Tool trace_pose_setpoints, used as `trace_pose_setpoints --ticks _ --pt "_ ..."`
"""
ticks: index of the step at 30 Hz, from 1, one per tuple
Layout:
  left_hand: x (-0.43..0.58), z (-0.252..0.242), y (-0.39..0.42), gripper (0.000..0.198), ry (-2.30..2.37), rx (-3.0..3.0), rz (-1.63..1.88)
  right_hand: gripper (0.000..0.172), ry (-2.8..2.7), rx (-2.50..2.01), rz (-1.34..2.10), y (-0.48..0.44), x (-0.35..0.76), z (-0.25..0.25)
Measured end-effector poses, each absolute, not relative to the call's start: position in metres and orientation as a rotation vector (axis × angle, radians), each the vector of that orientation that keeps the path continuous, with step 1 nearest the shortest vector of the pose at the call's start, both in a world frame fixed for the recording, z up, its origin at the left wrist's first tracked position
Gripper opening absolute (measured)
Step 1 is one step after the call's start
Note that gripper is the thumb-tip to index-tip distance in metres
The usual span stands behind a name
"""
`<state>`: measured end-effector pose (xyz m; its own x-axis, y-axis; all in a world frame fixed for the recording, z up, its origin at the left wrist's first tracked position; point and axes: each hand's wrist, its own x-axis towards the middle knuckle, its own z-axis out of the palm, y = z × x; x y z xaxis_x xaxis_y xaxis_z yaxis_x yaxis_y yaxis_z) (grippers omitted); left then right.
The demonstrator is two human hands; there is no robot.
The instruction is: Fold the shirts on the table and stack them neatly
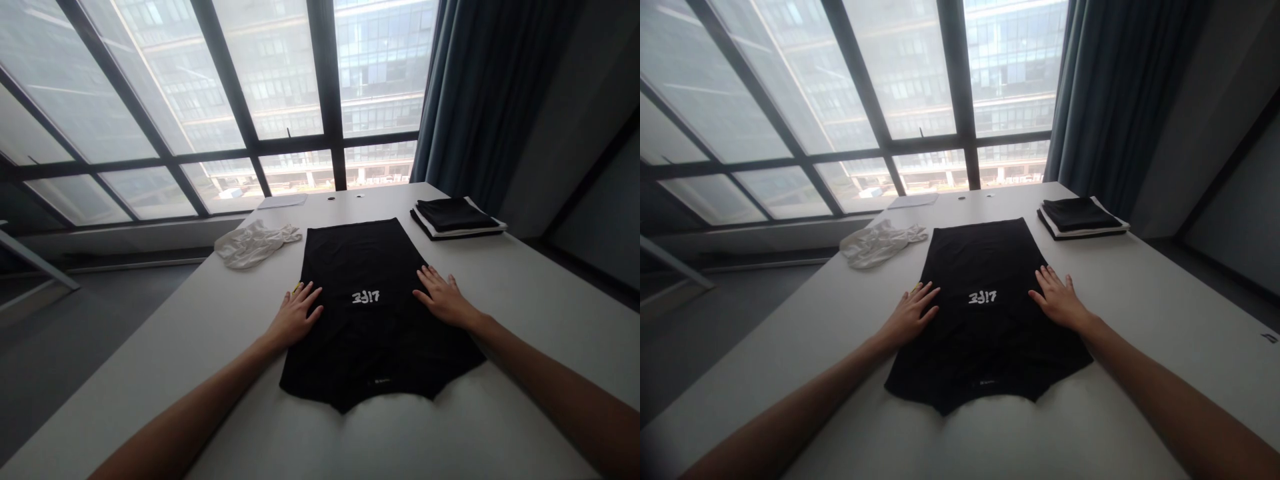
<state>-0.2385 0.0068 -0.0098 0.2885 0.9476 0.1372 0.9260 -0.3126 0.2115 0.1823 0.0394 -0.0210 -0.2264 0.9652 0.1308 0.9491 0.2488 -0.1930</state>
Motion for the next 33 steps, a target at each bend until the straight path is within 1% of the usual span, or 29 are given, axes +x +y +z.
trace_pose_setpoints --ticks 4,7,9,11,13,16,18,21,23,25,27,29,31,32,33 --pt "-0.236 0.006 -0.002 0.054 1.669 2.483 0.533 0.056 -2.324 -1.546 0.065 0.033 0.179 -0.011" --pt "-0.232 0.026 -0.020 0.047 1.308 2.521 0.612 0.049 -2.381 -1.307 0.126 0.023 0.173 0.004" --pt "-0.226 0.040 -0.035 0.041 1.051 2.508 0.542 0.045 -2.417 -1.186 0.188 0.013 0.167 0.014" --pt "-0.221 0.050 -0.049 0.040 0.874 2.506 0.423 0.042 -2.456 -1.092 0.258 0.001 0.162 0.022" --pt "-0.217 0.054 -0.061 0.051 0.775 2.530 0.319 0.041 -2.511 -1.006 0.323 -0.012 0.160 0.029" --pt "-0.219 0.052 -0.073 0.077 0.691 2.575 0.245 0.046 -2.609 -0.892 0.407 -0.034 0.166 0.033" --pt "-0.222 0.048 -0.079 0.085 0.662 2.601 0.234 0.051 -2.657 -0.852 0.460 -0.048 0.174 0.034" --pt "-0.226 0.043 -0.085 0.078 0.643 2.650 0.260 0.063 -2.702 -0.863 0.534 -0.066 0.188 0.033" --pt "-0.226 0.041 -0.087 0.066 0.624 2.689 0.310 0.072 -2.724 -0.880 0.567 -0.075 0.195 0.032" --pt "-0.224 0.041 -0.089 0.051 0.586 2.725 0.366 0.075 -2.729 -0.879 0.568 -0.081 0.199 0.029" --pt "-0.221 0.041 -0.091 0.034 0.539 2.761 0.418 0.065 -2.706 -0.854 0.541 -0.086 0.199 0.026" --pt "-0.219 0.040 -0.093 0.020 0.503 2.796 0.458 0.044 -2.672 -0.810 0.484 -0.088 0.198 0.023" --pt "-0.218 0.039 -0.094 0.013 0.504 2.822 0.493 0.022 -2.653 -0.757 0.403 -0.089 0.196 0.020" --pt "-0.219 0.038 -0.093 0.012 0.521 2.829 0.514 0.014 -2.648 -0.740 0.361 -0.089 0.195 0.018" --pt "-0.219 0.037 -0.093 0.011 0.546 2.828 0.538 0.011 -2.644 -0.733 0.326 -0.089 0.193 0.018"
